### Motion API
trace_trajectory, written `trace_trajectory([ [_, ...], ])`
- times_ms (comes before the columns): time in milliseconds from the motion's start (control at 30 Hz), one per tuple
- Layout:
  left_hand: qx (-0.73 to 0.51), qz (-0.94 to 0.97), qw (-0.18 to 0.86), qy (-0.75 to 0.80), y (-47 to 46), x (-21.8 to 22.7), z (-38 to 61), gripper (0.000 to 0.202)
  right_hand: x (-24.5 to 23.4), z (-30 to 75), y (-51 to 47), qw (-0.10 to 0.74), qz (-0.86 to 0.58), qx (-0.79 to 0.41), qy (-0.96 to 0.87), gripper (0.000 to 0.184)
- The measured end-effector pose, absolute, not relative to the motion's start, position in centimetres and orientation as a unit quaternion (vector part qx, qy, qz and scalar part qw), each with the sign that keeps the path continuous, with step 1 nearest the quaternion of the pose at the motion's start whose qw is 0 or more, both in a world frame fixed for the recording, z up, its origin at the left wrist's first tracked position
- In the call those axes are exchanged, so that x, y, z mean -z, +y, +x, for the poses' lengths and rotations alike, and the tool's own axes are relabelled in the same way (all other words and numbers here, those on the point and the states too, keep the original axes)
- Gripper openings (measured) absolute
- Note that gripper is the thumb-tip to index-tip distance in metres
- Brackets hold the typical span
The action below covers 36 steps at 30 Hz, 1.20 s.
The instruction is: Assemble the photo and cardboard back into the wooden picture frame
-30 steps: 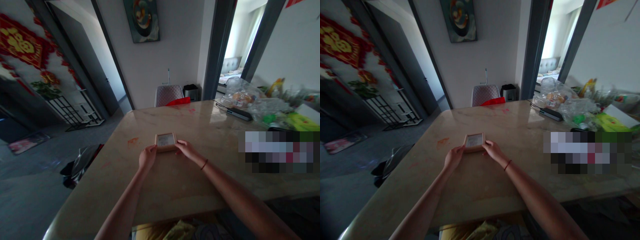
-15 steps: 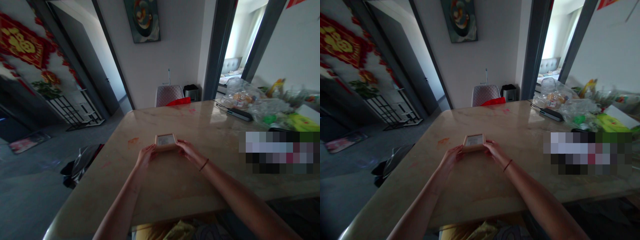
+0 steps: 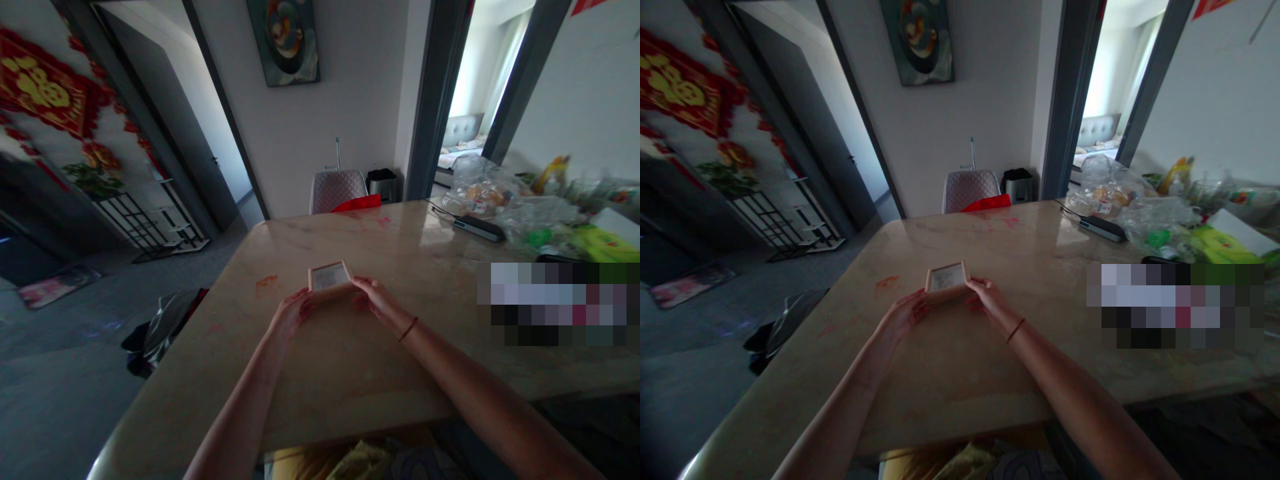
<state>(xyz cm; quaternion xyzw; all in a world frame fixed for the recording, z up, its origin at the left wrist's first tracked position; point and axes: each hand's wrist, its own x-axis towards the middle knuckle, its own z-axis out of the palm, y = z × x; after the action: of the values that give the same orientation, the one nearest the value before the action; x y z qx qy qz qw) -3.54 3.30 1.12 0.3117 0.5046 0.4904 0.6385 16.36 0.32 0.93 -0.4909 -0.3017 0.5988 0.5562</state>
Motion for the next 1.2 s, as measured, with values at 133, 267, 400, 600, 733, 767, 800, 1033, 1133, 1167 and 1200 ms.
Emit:
trace_trajectory([
  [133,-0.481,0.337,0.645,0.489,3.2,-1.3,-3.5,0.030,-0.6,16.5,0.5,0.558,-0.506,-0.581,-0.310,0.032],
  [267,-0.488,0.351,0.643,0.475,3.1,-1.7,-3.5,0.044,-0.4,16.6,0.6,0.554,-0.489,-0.595,-0.316,0.031],
  [400,-0.505,0.380,0.639,0.439,2.9,-2.1,-3.5,0.052,-0.5,16.9,0.6,0.557,-0.457,-0.605,-0.339,0.023],
  [600,-0.503,0.447,0.619,0.405,2.6,-2.5,-3.4,0.056,-0.8,17.1,0.4,0.571,-0.436,-0.565,-0.405,0.029],
  [733,-0.508,0.468,0.602,0.401,2.5,-2.5,-3.4,0.060,-0.8,17.1,0.5,0.570,-0.422,-0.573,-0.411,0.033],
  [767,-0.509,0.473,0.599,0.398,2.5,-2.5,-3.4,0.061,-0.7,17.1,0.5,0.570,-0.420,-0.574,-0.412,0.033],
  [800,-0.510,0.478,0.597,0.395,2.5,-2.5,-3.5,0.062,-0.7,17.1,0.6,0.571,-0.419,-0.573,-0.412,0.033],
  [1033,-0.504,0.510,0.594,0.365,2.3,-2.9,-3.5,0.064,-0.6,17.1,0.7,0.590,-0.396,-0.565,-0.418,0.026],
  [1133,-0.497,0.518,0.599,0.353,2.2,-3.1,-3.5,0.063,-0.8,17.1,0.5,0.588,-0.380,-0.579,-0.417,0.024],
  [1167,-0.497,0.519,0.601,0.350,2.2,-3.2,-3.5,0.063,-0.8,17.1,0.5,0.588,-0.377,-0.584,-0.415,0.025],
  [1200,-0.498,0.519,0.602,0.347,2.2,-3.3,-3.5,0.063,-0.9,17.1,0.5,0.587,-0.374,-0.587,-0.413,0.025],
])
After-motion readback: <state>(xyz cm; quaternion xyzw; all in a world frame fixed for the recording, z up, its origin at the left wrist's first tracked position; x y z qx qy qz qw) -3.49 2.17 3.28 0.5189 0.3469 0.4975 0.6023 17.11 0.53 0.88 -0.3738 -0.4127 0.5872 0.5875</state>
